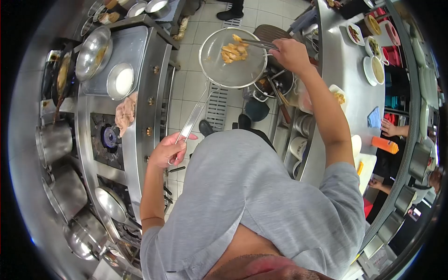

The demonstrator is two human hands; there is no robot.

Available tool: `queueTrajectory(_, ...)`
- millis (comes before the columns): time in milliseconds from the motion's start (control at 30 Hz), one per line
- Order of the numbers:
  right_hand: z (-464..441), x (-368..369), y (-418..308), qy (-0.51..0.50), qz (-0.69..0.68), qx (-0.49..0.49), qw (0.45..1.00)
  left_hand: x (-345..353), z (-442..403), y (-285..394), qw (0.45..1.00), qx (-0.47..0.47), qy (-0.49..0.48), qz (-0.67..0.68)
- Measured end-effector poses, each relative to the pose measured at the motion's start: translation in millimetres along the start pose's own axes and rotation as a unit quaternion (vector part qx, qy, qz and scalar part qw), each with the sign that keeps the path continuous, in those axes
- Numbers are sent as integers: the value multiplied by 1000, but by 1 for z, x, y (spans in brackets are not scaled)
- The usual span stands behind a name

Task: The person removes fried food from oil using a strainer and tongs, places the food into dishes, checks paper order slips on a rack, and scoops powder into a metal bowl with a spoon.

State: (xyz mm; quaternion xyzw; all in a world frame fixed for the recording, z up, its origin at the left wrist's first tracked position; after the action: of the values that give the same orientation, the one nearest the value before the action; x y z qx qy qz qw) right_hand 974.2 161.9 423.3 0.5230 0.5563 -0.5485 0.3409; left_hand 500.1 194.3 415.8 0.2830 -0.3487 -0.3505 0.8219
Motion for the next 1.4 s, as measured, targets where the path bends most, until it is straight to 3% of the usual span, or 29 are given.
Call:
queueTrajectory(200,37,-15,27,36,-85,138,986,-1,-24,8,1000,-4,-17,-7)
queueTrajectory(300,64,-43,39,9,-119,227,967,5,-41,17,999,-15,-46,-11)
queueTrajectory(433,137,-90,80,100,-225,287,926,17,-59,29,996,-15,-91,-10)
queueTrajectory(667,301,-127,134,101,-279,553,778,21,-68,29,995,-5,-100,-10)
queueTrajectory(800,341,-91,128,102,-339,576,737,25,-67,28,996,-8,-94,-3)
queueTrajectory(967,348,-64,138,58,-250,575,777,28,-62,24,996,-16,-86,8)
queueTrajectory(1167,330,-82,114,-39,-8,551,834,33,-57,24,996,-13,-84,6)
queueTrajectory(1333,324,-88,84,-41,176,511,840,32,-51,21,998,-4,-69,-11)
queueTrajectory(1400,303,-99,63,-5,98,493,864,35,-49,23,997,-5,-78,-4)
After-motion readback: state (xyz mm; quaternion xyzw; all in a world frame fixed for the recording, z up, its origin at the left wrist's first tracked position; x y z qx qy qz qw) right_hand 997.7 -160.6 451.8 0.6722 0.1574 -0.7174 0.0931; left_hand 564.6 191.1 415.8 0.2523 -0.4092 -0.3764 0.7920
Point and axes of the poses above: each hand's wrist, its own z-axis away from the middle knuckle, its own x-axis out of the palm, y = z × x, the point moved 2 cm from there along -z, towards the middle knuckle, and after that the axes turned 4 degrees about -z, right-handed, at the moved point
